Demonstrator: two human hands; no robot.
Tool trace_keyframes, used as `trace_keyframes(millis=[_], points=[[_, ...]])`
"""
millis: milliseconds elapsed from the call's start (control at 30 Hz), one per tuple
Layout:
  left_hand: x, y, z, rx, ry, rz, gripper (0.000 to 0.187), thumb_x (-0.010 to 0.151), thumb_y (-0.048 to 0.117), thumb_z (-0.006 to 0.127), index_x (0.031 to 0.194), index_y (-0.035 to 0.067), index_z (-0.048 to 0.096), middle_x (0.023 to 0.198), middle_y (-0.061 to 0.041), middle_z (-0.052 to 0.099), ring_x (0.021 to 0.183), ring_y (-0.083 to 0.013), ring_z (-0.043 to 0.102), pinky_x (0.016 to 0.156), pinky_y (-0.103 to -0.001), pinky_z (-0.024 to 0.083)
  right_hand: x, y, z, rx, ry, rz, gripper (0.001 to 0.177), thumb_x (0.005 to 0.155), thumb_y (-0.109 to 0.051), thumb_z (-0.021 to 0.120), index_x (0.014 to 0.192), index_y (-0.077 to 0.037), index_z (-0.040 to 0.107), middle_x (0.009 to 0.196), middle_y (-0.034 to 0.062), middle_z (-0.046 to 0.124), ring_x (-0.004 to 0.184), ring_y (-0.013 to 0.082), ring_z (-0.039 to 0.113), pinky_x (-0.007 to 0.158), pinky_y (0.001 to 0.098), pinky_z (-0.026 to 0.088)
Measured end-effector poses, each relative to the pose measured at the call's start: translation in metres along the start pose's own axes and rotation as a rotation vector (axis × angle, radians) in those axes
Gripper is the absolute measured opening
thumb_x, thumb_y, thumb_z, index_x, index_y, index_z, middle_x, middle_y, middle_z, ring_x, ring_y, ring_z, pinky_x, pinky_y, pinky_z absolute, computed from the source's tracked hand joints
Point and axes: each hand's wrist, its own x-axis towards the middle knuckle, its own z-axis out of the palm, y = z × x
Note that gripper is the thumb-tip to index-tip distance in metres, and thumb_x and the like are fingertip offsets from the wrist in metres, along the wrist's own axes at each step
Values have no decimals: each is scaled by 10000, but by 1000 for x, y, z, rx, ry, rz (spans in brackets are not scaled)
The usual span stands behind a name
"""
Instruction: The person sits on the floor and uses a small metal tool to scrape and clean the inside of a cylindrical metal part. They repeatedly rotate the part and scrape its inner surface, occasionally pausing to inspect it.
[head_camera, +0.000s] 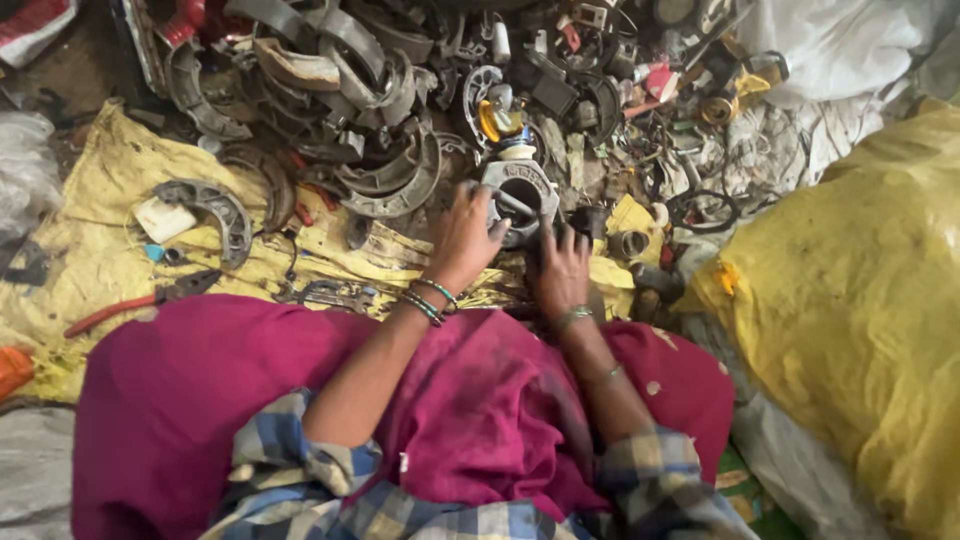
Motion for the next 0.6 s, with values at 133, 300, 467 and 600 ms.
trace_keyframes(millis=[133, 300, 467, 600], points=[[1, 0, -5, 73, 8, 58, 549, 830, 255, 806, 1270, 33, 565, 1361, -252, 524, 1073, -444, 653, 870, -515, 549, 3, 22, -2, 526, 124, 290, 744, 923, -331, 780, 1528, -37, 463, 1338, 249, 538, 1217, 443, 527, 1012, 546, 456], [4, -8, -3, 60, 9, 49, 567, 849, 253, 786, 1300, 2, 550, 1401, -275, 492, 1097, -440, 647, 878, -516, 538, -1, 14, -2, 467, 340, 315, 758, 910, -265, 804, 1543, -57, 445, 1374, 258, 543, 1263, 424, 536, 1091, 510, 451], [12, -1, 0, 10, 5, 122, 528, 914, 279, 759, 1338, 23, 576, 1363, -217, 547, 1138, -417, 645, 921, -491, 542, 1, 7, 8, 343, 22, 240, 828, 832, -372, 830, 1487, -28, 459, 1262, 298, 615, 1169, 414, 608, 986, 572, 423], [0, 2, -5, -157, 92, 266, 457, 1009, 302, 718, 1387, 69, 611, 1412, -134, 614, 1253, -342, 682, 1081, -425, 556, -18, 30, 12, 1487, 23, 524, 646, 1037, -400, 689, 1505, -12, 471, 1349, 234, 597, 1193, 349, 572, 995, 469, 466]])
